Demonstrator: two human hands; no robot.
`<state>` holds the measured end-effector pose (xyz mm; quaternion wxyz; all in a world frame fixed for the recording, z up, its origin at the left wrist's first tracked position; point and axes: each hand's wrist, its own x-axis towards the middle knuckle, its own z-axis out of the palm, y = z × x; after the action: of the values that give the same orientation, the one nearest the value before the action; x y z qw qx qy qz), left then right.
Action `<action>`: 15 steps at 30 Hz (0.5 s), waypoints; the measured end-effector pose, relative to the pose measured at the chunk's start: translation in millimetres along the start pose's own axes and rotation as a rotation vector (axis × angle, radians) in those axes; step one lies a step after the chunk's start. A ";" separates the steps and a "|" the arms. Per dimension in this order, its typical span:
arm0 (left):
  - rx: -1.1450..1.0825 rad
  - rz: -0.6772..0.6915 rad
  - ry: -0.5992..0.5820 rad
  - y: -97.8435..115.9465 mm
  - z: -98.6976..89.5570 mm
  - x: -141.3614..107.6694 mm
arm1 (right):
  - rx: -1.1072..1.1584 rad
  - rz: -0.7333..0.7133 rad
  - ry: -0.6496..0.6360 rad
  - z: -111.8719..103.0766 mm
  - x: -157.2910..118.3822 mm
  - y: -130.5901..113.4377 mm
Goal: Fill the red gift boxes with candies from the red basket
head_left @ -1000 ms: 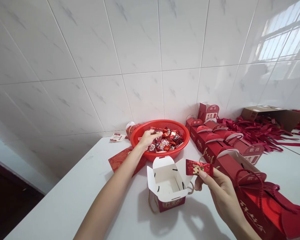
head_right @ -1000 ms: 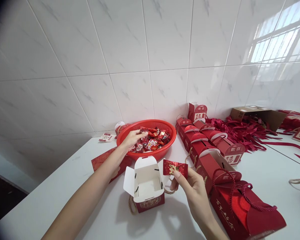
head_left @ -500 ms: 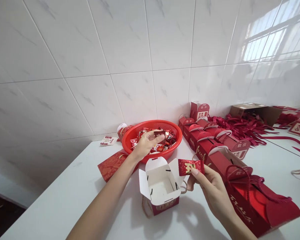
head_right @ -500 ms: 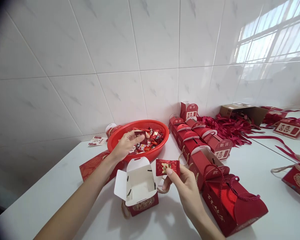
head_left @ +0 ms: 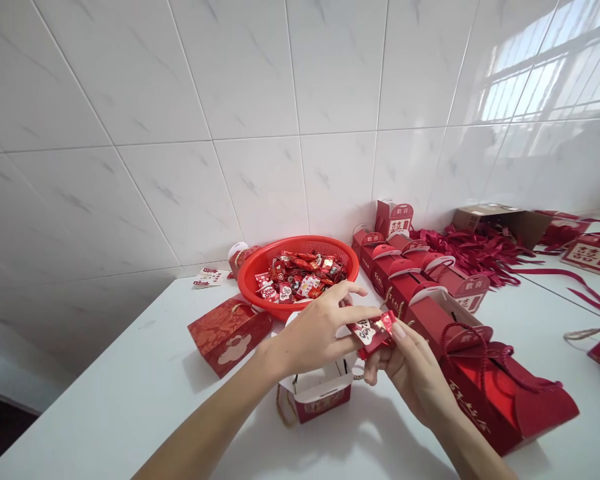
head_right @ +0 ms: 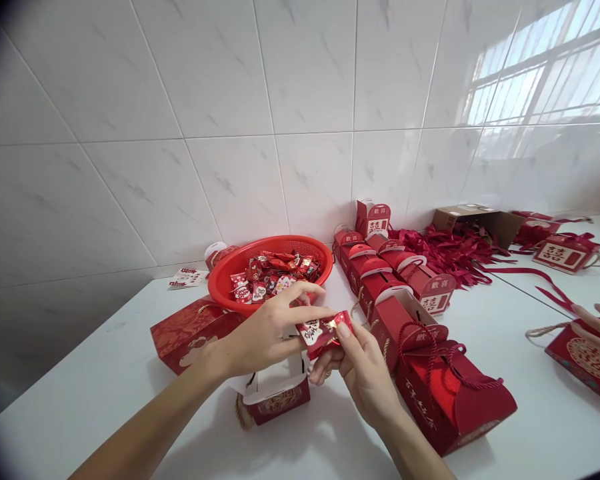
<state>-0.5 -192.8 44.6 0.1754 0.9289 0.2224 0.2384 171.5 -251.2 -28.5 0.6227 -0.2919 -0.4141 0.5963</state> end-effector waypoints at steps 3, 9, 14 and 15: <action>0.030 -0.043 -0.056 5.8 0.1 -0.7 | 0.003 0.016 -0.025 0.9 -1.2 -0.2; -0.173 -0.029 -0.175 5.7 -10.8 -3.6 | -0.009 0.046 -0.047 2.6 -2.5 -5.0; -0.256 -0.291 0.018 -41.1 -42.4 -2.9 | -0.007 0.018 0.008 -0.7 -2.1 -4.8; -0.210 -0.391 0.058 -57.2 -48.1 -3.3 | -0.011 0.016 0.008 -0.8 -2.4 -4.7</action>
<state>-47.1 -135.9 58.4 0.3078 0.8375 0.3771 0.2482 174.7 -254.0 -25.3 0.6181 -0.3009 -0.4124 0.5977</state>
